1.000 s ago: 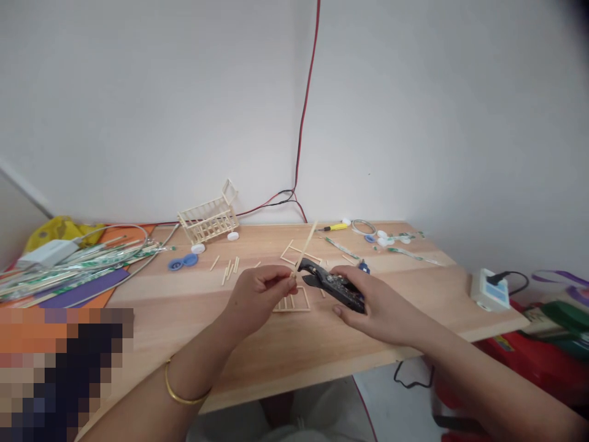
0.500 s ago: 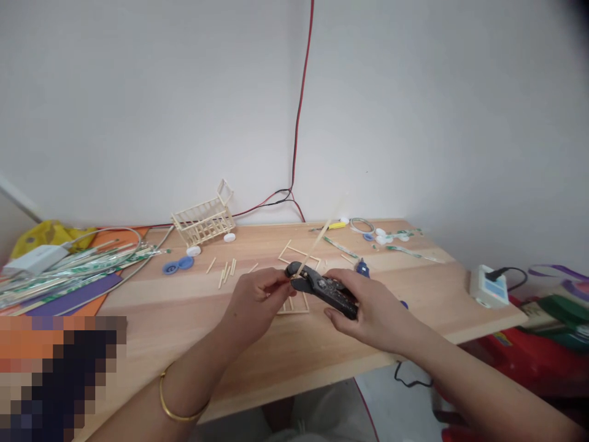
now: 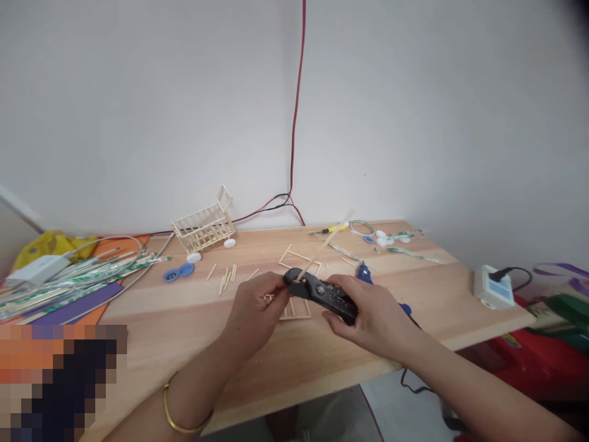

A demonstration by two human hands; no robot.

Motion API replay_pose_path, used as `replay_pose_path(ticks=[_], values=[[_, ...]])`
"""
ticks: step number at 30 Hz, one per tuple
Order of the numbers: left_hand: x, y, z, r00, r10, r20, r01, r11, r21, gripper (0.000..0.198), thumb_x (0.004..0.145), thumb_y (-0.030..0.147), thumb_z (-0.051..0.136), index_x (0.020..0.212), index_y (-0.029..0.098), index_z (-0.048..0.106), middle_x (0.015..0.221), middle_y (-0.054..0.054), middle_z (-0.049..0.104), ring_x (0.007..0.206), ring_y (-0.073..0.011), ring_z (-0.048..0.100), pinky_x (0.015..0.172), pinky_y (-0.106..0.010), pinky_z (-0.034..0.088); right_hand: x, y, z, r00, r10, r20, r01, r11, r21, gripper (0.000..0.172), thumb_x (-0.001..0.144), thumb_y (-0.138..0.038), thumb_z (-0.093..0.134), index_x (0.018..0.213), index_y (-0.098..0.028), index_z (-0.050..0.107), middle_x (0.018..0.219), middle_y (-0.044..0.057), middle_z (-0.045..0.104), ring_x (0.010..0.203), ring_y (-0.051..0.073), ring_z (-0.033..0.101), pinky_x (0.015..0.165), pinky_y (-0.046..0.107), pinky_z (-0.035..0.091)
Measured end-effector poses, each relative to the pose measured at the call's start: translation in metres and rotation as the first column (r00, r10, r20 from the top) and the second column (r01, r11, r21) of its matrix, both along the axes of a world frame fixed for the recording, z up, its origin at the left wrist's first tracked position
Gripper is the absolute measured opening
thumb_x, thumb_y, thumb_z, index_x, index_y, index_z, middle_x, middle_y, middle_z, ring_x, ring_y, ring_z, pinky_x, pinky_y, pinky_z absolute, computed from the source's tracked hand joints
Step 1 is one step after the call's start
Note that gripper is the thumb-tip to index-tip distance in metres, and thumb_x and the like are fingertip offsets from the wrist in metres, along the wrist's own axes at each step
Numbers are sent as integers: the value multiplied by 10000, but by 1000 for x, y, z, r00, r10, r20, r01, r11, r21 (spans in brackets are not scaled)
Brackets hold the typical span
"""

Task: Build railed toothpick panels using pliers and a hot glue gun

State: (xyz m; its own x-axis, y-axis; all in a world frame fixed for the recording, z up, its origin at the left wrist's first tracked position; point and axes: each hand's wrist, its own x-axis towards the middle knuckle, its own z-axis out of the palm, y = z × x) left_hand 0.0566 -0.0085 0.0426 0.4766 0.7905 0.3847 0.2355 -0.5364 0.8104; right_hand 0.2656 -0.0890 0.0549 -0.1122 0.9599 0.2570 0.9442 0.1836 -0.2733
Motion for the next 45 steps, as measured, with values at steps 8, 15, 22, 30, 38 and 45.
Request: replay_pose_path(ticks=[8, 15, 22, 30, 38, 45], values=[[0, 4, -10, 999, 29, 38, -36, 981, 190, 150, 871, 141, 504, 880, 184, 648, 864, -26, 679, 808, -138, 609, 727, -230, 430, -3, 6, -1, 991, -24, 132, 23, 1000, 6, 171, 798, -372, 549, 820, -206, 514, 691, 4, 646, 632, 173, 620, 538, 244, 317], [3, 15, -17, 993, 120, 17, -121, 976, 181, 168, 876, 209, 489, 883, 189, 656, 868, -34, 701, 813, -161, 618, 732, -260, 430, -7, 24, 4, 941, -2, 338, 22, 998, -56, 318, 857, -484, 438, 859, -182, 538, 764, 70, 677, 679, 207, 631, 554, 266, 297], [1, 41, -32, 978, 194, -75, -198, 979, -45, 203, 814, 254, 487, 703, 190, 645, 704, -5, 686, 700, -167, 611, 666, -268, 429, -15, 62, 6, 949, 99, 299, -14, 961, -275, 410, 865, -545, 427, 848, -168, 587, 772, 118, 686, 711, 231, 634, 558, 270, 304], [-2, 55, -40, 970, 213, -119, -226, 967, -115, 220, 778, 285, 494, 634, 178, 622, 625, -15, 658, 620, -165, 583, 598, -263, 399, -14, 89, 4, 973, 164, 165, -79, 899, -431, 475, 863, -587, 417, 776, -161, 606, 664, 76, 641, 588, 170, 568, 504, 242, 310], [0, 56, -42, 977, 186, -108, -205, 958, -202, 198, 771, 283, 501, 678, 166, 630, 584, -4, 639, 582, -154, 599, 568, -248, 412, -13, 83, 9, 987, 158, 10, -128, 830, -543, 547, 890, -630, 320, 704, -171, 552, 574, 28, 610, 527, 134, 546, 486, 213, 334], [-2, 54, -36, 973, 201, -115, -221, 955, -196, 192, 771, 273, 507, 668, 167, 628, 557, 1, 614, 558, -149, 578, 550, -244, 396, -22, 79, 13, 989, 141, 46, -100, 865, -491, 508, 871, -620, 379, 712, -171, 555, 664, 58, 616, 614, 167, 545, 540, 235, 321]])
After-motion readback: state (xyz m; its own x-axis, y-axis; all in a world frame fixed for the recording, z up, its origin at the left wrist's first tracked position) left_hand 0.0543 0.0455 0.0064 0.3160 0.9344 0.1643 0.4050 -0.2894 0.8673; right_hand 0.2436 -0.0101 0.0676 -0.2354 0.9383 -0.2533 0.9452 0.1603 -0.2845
